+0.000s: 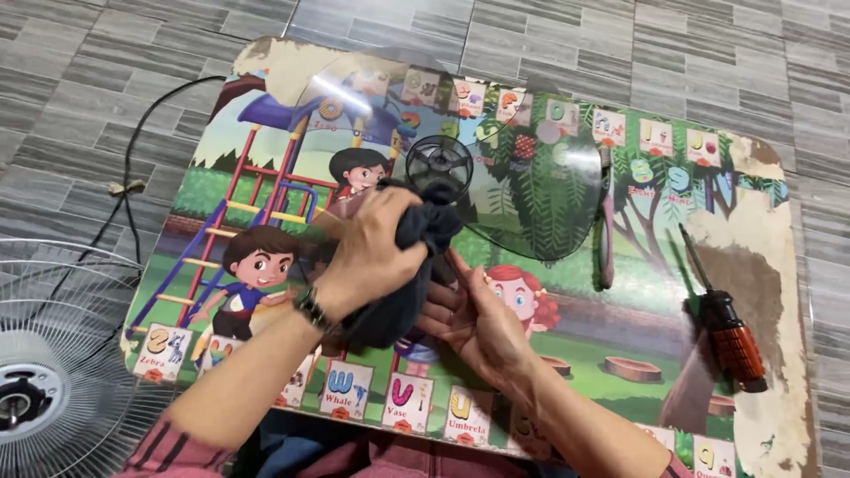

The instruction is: Cleaning fan blades and hub using a toothbrush and a cloth

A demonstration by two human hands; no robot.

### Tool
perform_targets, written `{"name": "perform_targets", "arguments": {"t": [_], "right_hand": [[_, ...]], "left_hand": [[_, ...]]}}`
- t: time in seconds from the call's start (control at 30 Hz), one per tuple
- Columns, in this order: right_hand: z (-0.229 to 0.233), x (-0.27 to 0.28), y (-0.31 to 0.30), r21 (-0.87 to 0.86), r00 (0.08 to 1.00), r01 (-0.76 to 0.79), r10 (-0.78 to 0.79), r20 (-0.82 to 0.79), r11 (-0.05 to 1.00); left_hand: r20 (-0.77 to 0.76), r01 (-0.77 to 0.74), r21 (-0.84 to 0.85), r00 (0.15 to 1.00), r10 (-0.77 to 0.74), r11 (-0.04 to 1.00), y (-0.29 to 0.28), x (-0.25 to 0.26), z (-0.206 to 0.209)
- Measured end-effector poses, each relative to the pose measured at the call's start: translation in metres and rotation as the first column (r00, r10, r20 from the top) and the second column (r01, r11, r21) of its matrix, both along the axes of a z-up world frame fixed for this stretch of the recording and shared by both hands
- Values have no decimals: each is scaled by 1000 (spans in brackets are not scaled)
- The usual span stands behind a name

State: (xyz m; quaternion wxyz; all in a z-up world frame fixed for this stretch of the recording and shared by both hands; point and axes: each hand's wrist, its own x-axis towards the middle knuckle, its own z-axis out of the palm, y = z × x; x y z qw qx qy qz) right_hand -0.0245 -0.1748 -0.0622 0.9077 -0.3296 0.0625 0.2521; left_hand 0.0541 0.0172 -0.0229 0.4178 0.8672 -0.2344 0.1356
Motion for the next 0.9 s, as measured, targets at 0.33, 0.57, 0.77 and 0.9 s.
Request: {"name": "perform_targets", "arguments": {"t": [0.33,0.57,0.77,0.9], "right_hand": [[12,-2,4,-36,989,64,-68,-128,997],[14,-6,1,-135,996,9,-22,-92,991],[27,-5,3,-155,976,10,-43,-212,988],[15,-10,0,-51,991,22,-28,-127,998]], "left_hand": [[-70,32,36,997,-29,999,8,-16,2],[-142,-256,102,953,269,961,56,40,-21],[-39,-111,47,993,113,993,27,-26,24],[-67,48,25,997,-46,999,20,-66,25]]}}
